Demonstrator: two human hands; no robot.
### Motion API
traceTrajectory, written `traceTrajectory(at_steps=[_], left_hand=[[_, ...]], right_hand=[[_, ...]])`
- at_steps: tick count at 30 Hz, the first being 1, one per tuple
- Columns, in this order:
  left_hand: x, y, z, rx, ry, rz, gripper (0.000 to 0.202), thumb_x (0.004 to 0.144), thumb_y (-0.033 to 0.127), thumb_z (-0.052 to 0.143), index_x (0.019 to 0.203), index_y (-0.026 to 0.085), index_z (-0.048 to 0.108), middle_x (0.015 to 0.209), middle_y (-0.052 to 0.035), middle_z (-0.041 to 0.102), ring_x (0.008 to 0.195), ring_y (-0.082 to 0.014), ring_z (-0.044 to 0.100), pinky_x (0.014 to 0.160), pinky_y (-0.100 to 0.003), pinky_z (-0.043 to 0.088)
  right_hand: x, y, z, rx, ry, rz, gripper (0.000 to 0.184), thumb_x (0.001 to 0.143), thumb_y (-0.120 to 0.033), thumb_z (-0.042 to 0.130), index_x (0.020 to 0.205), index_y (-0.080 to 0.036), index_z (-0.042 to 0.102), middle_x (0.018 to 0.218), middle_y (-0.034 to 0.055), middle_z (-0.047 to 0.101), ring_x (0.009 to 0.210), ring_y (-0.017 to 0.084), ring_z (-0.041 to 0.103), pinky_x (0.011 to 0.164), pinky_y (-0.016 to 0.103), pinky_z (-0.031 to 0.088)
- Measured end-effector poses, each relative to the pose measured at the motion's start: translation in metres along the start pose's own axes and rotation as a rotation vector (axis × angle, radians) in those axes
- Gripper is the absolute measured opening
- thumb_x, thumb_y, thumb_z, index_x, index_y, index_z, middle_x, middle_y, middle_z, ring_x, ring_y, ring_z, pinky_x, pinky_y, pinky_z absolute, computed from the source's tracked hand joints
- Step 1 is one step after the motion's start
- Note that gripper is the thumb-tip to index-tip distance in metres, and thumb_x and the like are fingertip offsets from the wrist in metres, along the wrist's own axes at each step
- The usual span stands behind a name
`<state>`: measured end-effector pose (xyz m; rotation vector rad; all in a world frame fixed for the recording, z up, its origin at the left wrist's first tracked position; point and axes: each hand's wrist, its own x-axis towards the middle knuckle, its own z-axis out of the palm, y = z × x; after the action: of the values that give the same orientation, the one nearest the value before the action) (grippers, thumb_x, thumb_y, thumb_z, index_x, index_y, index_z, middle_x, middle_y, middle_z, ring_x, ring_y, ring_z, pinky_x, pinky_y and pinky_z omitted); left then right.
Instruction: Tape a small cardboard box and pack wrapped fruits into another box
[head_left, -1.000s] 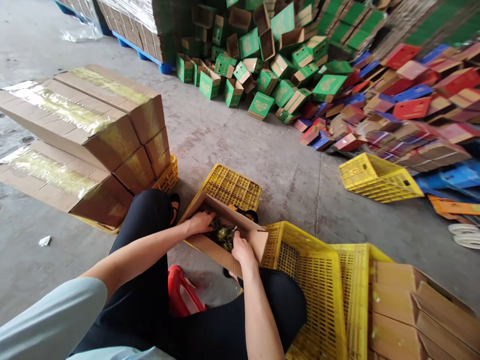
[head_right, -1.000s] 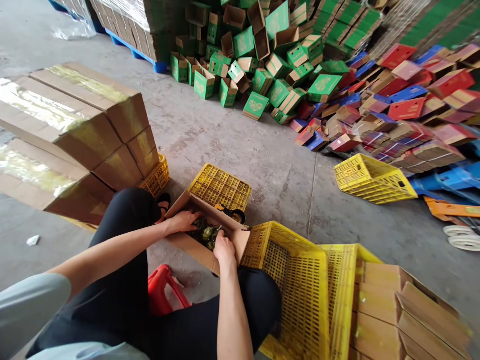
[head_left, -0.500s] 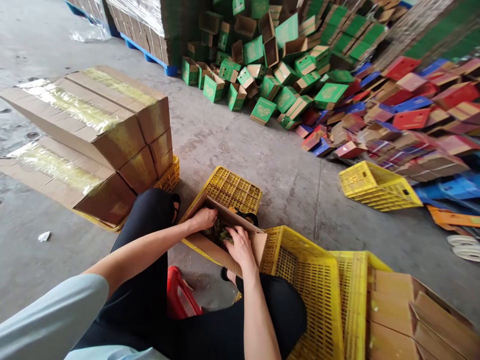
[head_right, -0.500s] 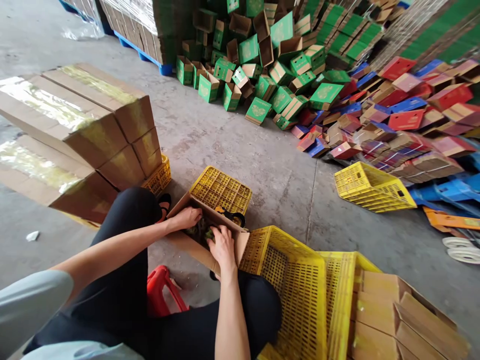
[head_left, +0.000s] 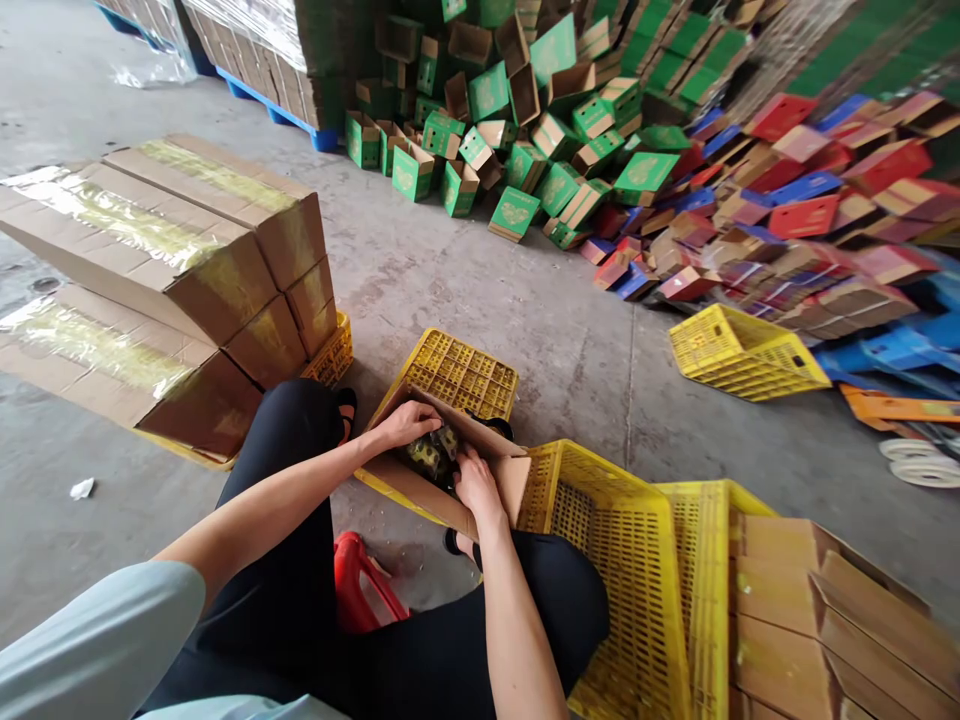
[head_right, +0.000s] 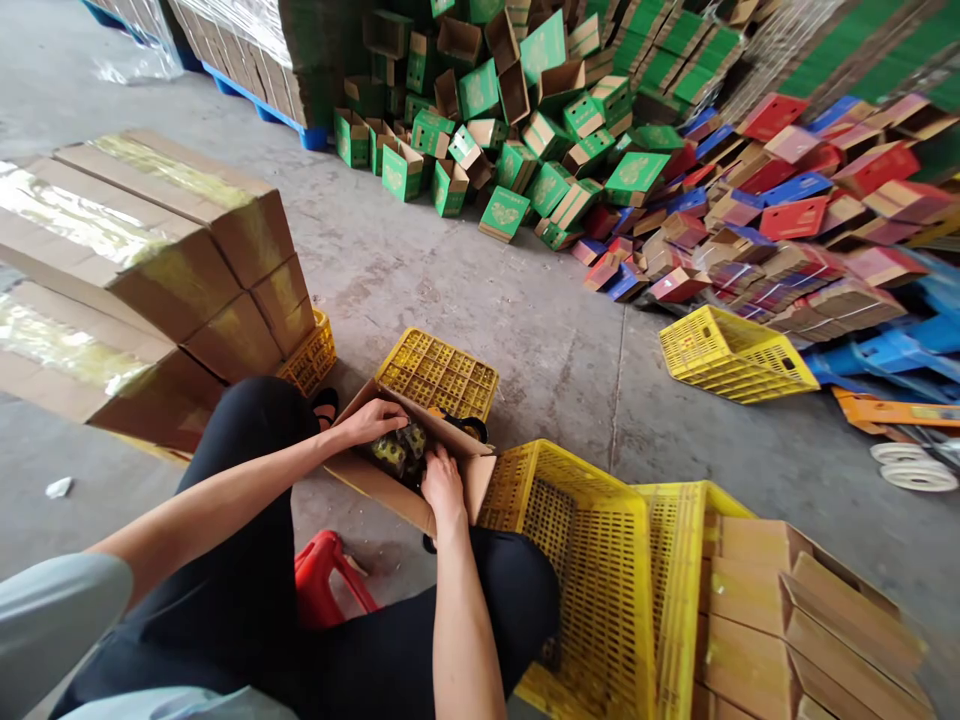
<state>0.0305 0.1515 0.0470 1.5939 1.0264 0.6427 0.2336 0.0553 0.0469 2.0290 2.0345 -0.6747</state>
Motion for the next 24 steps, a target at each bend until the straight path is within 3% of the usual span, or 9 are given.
traceTrajectory(at_steps=[7,11,14,17,21,24], left_hand=[[-0.003,0.002,-0.001,-0.259,0.065,-0.155,0.024,0.082,0.036,0.073,0.073,0.014,0.072,0.067,-0.0003,0.064,0.065,-0.0148,0.056,0.063,-0.024,0.043],[-0.004,-0.006,0.002,-0.418,0.133,-0.343,0.021,0.081,0.034,0.076,0.076,0.015,0.068,0.070,-0.0003,0.065,0.063,-0.0144,0.058,0.064,-0.025,0.044],[-0.003,-0.012,0.004,-0.476,0.154,-0.404,0.018,0.084,0.032,0.074,0.081,0.016,0.068,0.074,-0.0021,0.069,0.068,-0.0168,0.063,0.068,-0.028,0.050],[0.000,-0.018,0.007,-0.529,0.178,-0.462,0.013,0.085,0.028,0.073,0.084,0.016,0.068,0.079,-0.0040,0.071,0.076,-0.0188,0.068,0.074,-0.030,0.054],[0.005,-0.024,0.011,-0.601,0.188,-0.547,0.010,0.087,0.026,0.071,0.092,0.018,0.067,0.082,-0.0029,0.072,0.077,-0.0176,0.070,0.072,-0.028,0.056],[0.006,-0.024,0.012,-0.646,0.158,-0.606,0.014,0.089,0.030,0.070,0.097,0.019,0.067,0.078,-0.0007,0.070,0.070,-0.0164,0.069,0.065,-0.027,0.056]], right_hand=[[0.001,0.000,0.003,0.050,0.001,0.011,0.058,0.093,0.001,0.049,0.147,-0.018,0.060,0.145,0.0126,0.067,0.134,0.024,0.062,0.111,0.031,0.047],[0.000,-0.003,-0.001,0.069,0.045,0.053,0.040,0.094,-0.003,0.052,0.125,-0.016,0.075,0.126,0.0147,0.077,0.123,0.027,0.069,0.103,0.031,0.050],[-0.004,0.000,-0.012,0.086,0.101,0.046,0.032,0.099,-0.010,0.051,0.113,-0.019,0.079,0.120,0.0119,0.079,0.119,0.025,0.071,0.103,0.030,0.049],[-0.013,0.010,-0.025,0.149,0.218,0.022,0.032,0.103,-0.022,0.047,0.116,-0.020,0.076,0.120,0.0094,0.079,0.114,0.022,0.072,0.102,0.028,0.048],[-0.024,0.024,-0.033,0.364,0.496,0.025,0.037,0.102,-0.044,0.048,0.093,-0.021,0.076,0.091,0.0090,0.080,0.085,0.024,0.074,0.087,0.031,0.051],[-0.024,0.025,-0.035,0.369,0.569,0.027,0.042,0.100,-0.048,0.045,0.080,-0.022,0.071,0.078,0.0091,0.077,0.076,0.024,0.071,0.081,0.032,0.049]])
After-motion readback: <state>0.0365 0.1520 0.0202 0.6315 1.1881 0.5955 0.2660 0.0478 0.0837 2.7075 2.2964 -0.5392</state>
